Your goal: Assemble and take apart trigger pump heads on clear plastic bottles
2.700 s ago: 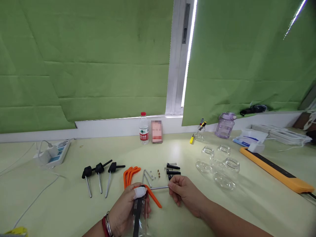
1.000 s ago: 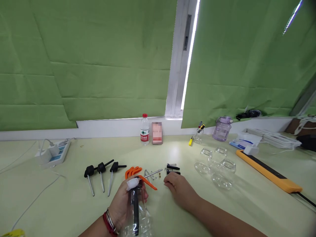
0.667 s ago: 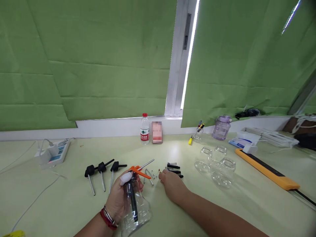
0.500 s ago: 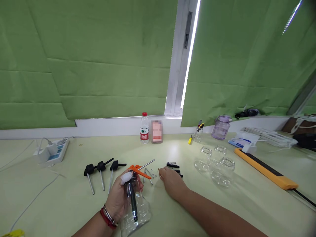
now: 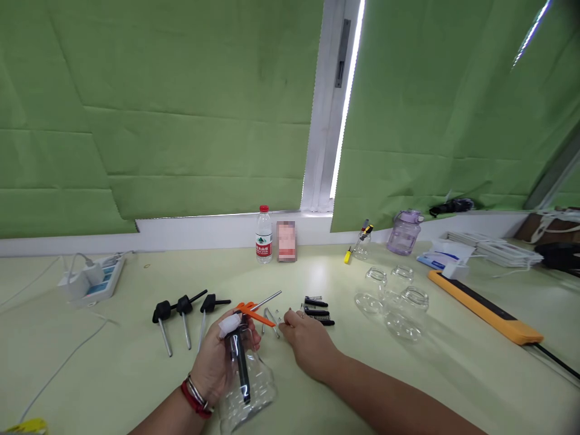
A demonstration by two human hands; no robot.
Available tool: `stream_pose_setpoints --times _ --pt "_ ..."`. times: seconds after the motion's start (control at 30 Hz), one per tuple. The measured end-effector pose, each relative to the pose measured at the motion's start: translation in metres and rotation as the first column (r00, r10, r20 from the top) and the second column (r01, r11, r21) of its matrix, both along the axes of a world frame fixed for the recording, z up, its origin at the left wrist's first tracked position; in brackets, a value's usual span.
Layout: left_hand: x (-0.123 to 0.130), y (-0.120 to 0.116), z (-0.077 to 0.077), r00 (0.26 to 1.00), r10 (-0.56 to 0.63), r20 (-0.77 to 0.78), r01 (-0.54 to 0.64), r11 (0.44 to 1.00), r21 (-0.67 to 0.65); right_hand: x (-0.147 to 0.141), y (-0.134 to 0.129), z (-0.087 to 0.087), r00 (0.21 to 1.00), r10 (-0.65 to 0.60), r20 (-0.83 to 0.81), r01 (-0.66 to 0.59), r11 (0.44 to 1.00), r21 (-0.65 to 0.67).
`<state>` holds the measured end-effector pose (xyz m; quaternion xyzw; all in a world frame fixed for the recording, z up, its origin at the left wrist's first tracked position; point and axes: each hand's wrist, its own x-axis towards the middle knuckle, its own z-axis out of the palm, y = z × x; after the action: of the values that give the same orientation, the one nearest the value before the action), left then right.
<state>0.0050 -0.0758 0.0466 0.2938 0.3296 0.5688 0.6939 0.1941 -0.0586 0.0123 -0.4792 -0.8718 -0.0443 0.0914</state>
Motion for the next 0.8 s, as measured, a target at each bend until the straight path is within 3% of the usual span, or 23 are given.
stream_pose_setpoints --times 0.27,0.57,0.7,0.8 --pt "0.001 0.0 0.0 1.0 0.013 0.015 -0.013 1.0 0.008 -0.008 -0.007 -0.003 0.996 0.083 -0.032 -0.083 0.996 -0.014" --pt "0.001 0.0 0.0 1.0 0.001 0.017 -0.002 1.0 0.022 -0.016 -0.008 0.003 0.996 0.079 -0.045 -0.08 0.996 -0.032" --pt "0.002 0.002 -0.001 0.999 -0.014 0.033 0.014 1.0 -0.007 -0.01 -0.013 0.01 0.959 0.064 -0.276 -0.094 0.991 -0.095" --pt "0.003 0.003 -0.002 0.996 0.054 0.068 -0.053 0.999 -0.012 -0.005 -0.024 0.017 0.78 -0.031 -0.625 -0.162 0.955 -0.249"
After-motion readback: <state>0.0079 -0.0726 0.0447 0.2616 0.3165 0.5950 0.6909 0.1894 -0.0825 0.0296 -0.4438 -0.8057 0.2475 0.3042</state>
